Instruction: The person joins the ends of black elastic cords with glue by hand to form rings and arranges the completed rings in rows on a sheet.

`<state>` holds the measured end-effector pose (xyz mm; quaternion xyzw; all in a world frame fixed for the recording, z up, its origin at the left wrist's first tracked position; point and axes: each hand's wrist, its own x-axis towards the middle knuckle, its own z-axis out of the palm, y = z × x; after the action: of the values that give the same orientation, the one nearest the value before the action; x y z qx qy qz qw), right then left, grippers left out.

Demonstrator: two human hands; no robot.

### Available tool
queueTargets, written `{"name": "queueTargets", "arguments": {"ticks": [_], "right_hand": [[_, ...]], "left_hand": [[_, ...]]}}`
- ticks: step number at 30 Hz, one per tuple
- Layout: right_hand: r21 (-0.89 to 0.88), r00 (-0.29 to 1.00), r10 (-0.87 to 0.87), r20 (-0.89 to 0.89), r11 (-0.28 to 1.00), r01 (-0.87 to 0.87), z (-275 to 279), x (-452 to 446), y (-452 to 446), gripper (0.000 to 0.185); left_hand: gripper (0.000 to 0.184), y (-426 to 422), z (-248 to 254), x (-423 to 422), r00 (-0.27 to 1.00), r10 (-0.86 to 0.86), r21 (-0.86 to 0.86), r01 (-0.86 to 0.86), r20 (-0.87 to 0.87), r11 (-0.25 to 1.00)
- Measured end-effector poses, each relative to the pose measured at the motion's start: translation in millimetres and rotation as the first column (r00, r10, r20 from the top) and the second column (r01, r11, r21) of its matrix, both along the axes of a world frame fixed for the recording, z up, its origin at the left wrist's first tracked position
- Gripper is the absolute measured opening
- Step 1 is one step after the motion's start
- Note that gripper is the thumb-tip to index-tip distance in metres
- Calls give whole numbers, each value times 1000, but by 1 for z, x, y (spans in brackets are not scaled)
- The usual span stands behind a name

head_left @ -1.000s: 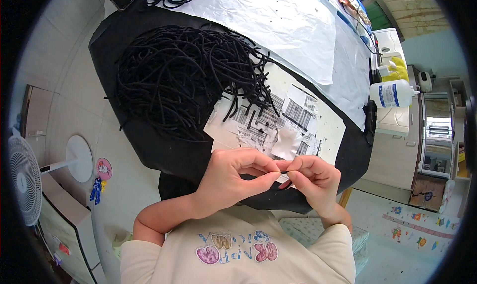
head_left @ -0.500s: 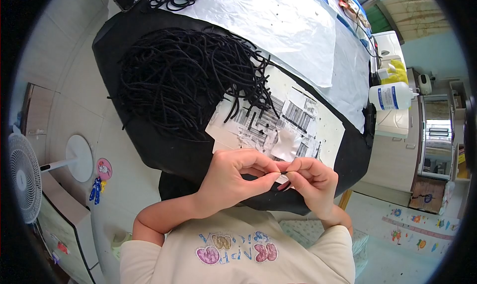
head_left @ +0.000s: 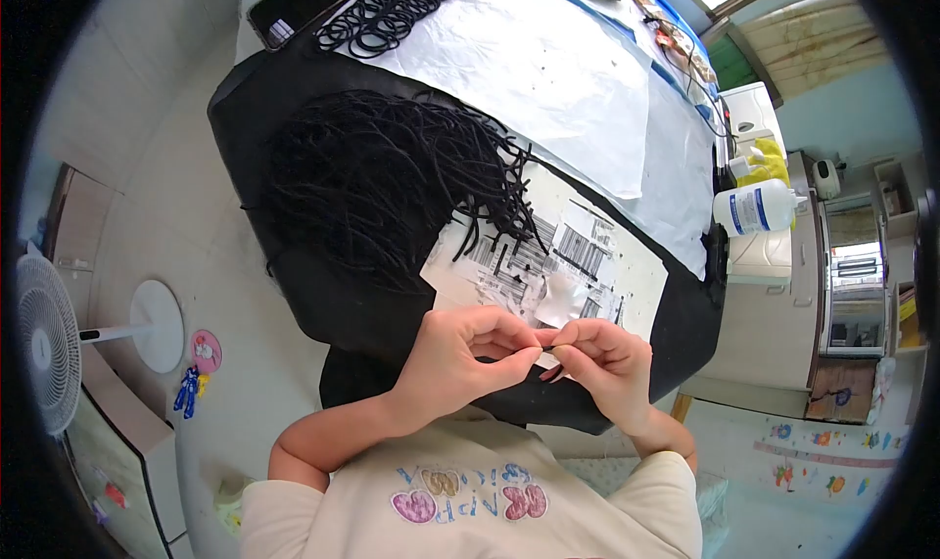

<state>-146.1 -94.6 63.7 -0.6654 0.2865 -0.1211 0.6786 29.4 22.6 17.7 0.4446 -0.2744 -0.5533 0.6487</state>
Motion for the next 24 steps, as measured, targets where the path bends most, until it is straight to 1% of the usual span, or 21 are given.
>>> {"name": "queueTargets", "arguments": {"ticks": [2,5,8,11,12,14,15,17,20,23,24], "right_hand": [[-7,1000,26,3,1000,-26,2,8,1,16],[-54,997,74,-10,996,-75,3,17,0,16],[-78,992,127,13,989,-126,7,34,-1,16],[-153,989,142,50,979,-133,14,55,2,18],[-226,988,153,37,964,-141,19,63,2,19],[-366,986,168,9,918,-153,28,78,3,20],[-481,977,212,-30,853,-200,30,84,0,21],[-680,952,282,-121,675,-286,35,96,-5,22],[-785,943,294,-158,542,-301,37,116,-3,20],[-792,929,316,-194,508,-338,37,136,-5,19],[-776,935,305,-179,540,-325,37,143,-7,19]], "left_hand": [[8,4,-1,2,1000,25,-3,-25,-2,1000],[9,9,0,8,998,70,-48,-70,-6,996],[10,15,1,17,991,128,-89,-130,-29,988],[10,20,-3,25,980,200,-117,-199,2,973],[10,22,-2,29,975,221,-121,-218,10,968],[10,26,-1,37,965,260,-127,-255,23,959],[10,28,-1,42,961,272,-142,-264,45,954],[11,32,-1,52,951,298,-172,-280,87,944],[13,38,-2,65,916,355,-197,-320,185,927],[17,41,-5,78,870,409,-258,-343,274,903],[19,41,-5,83,846,452,-263,-385,282,885]]}}
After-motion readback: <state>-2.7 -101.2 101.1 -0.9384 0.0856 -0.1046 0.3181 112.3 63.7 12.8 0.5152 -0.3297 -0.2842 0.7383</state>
